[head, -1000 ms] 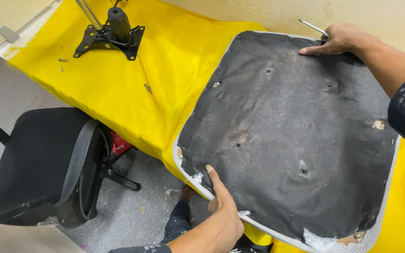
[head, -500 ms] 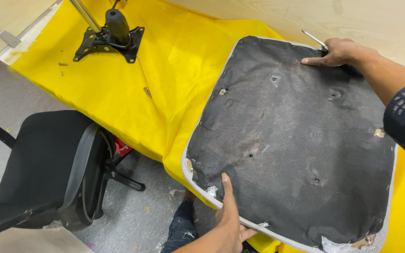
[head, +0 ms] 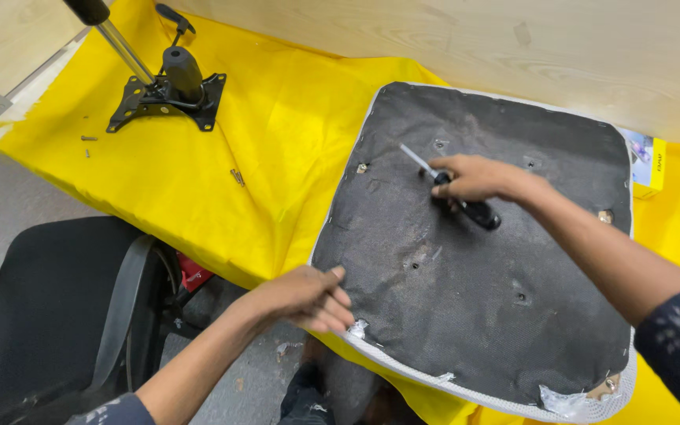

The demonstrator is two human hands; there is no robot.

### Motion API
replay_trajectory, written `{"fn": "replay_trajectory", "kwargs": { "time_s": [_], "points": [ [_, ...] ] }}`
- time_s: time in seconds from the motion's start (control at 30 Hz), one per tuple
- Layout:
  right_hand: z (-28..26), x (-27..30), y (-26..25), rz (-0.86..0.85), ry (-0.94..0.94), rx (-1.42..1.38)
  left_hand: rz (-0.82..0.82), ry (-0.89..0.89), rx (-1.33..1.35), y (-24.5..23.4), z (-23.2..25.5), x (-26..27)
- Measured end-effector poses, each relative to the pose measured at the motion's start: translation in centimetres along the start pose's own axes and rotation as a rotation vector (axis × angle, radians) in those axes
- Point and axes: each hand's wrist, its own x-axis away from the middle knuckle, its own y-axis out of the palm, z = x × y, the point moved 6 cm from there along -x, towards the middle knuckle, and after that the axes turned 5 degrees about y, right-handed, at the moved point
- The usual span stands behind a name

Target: The person uses a screwdriver to remove screws from the metal base of an office chair, detaches the base from the seat cushion, and sets the components aside on a yellow-covered table.

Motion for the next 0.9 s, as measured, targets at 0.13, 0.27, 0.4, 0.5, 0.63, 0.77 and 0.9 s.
{"fn": "replay_trajectory", "kwargs": {
  "time_s": [0.13,0.27,0.4,0.5,0.63,0.77,0.9],
  "points": [
    [-4.5,7.5,4.4,-0.057,0.059,-0.170,0.514,0.531,-0.277,-5.0,4.1,0.5],
    [-6.4,12.2,5.9,0.115,0.145,-0.263,0.562,0.946,-0.675,-4.7,6.1,1.9],
    [-8.8,15.6,5.6,0.430,-0.078,-0.064,0.430,1.029,-0.822,-4.0,6.0,1.8],
    [-9.5,16.8,6.0,0.526,0.065,-0.308,0.427,1.111,-0.907,-4.7,6.4,1.5],
    [-12.0,17.5,4.1,0.818,0.146,-0.243,0.306,1.019,-0.924,-6.1,8.1,-0.9],
    [-14.2,16.4,2.4,0.996,0.275,-0.359,0.256,1.058,-0.875,-7.4,10.5,-3.0],
    [-15.9,14.7,0.8,1.055,0.271,-0.334,0.198,0.973,-0.960,-8.1,13.4,-5.8]
  ]
}}
